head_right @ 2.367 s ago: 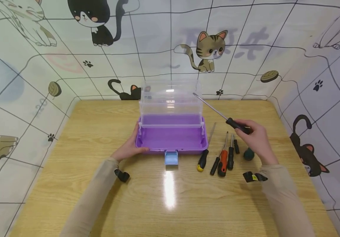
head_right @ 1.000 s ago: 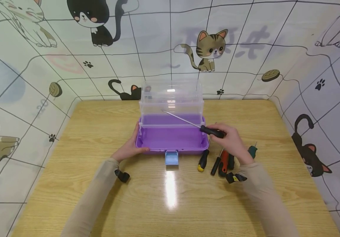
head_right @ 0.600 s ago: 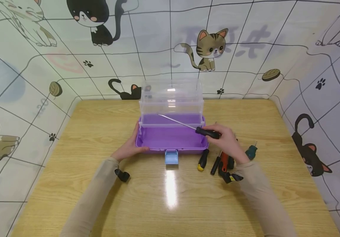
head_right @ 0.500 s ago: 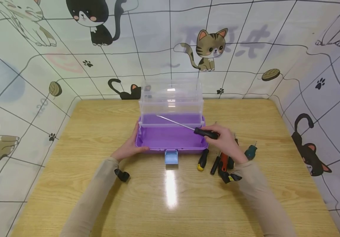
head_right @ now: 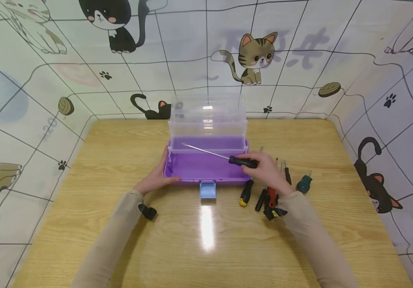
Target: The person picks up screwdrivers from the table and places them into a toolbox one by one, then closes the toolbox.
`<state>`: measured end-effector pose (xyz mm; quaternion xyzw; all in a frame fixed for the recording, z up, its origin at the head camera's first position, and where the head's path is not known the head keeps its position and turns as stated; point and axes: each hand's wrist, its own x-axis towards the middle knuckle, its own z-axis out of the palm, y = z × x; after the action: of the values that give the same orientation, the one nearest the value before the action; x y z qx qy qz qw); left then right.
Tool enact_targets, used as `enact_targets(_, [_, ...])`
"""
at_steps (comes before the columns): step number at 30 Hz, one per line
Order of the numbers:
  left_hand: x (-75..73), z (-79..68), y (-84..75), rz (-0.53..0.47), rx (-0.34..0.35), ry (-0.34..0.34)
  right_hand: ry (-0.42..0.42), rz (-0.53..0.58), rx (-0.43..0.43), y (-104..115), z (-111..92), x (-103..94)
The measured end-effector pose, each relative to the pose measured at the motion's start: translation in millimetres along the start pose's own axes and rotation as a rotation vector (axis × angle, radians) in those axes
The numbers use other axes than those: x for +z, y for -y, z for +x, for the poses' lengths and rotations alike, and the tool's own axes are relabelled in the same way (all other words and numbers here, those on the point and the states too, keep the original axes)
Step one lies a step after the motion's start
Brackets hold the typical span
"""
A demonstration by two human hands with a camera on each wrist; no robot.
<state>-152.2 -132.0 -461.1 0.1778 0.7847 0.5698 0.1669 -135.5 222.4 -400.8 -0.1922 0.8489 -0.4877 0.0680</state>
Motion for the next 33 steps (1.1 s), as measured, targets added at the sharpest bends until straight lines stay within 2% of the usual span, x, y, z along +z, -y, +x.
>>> enact_targets(7, [-1.0, 0.8, -2.4, 0.009, 0.011, 0.008, 0.05, -0.03, -0.002, -2, 6, 4.1])
enact_targets(16, [-1.3, 3.1, -4.4, 0.006, 0.015, 0.014, 0.091, -0.081, -0.103, -34, 16, 15.6])
enact_targets(24, [-0.1, 3.1, -1.8, -0.012, 0.029, 0.02, 0.129, -0.109, -0.133, -37, 26, 26.2])
enact_targets(33, [-0.9, 0.4, -0.7, 0.005, -0.008, 0.009, 0.169, -0.146, -0.13, -34, 34, 27.5])
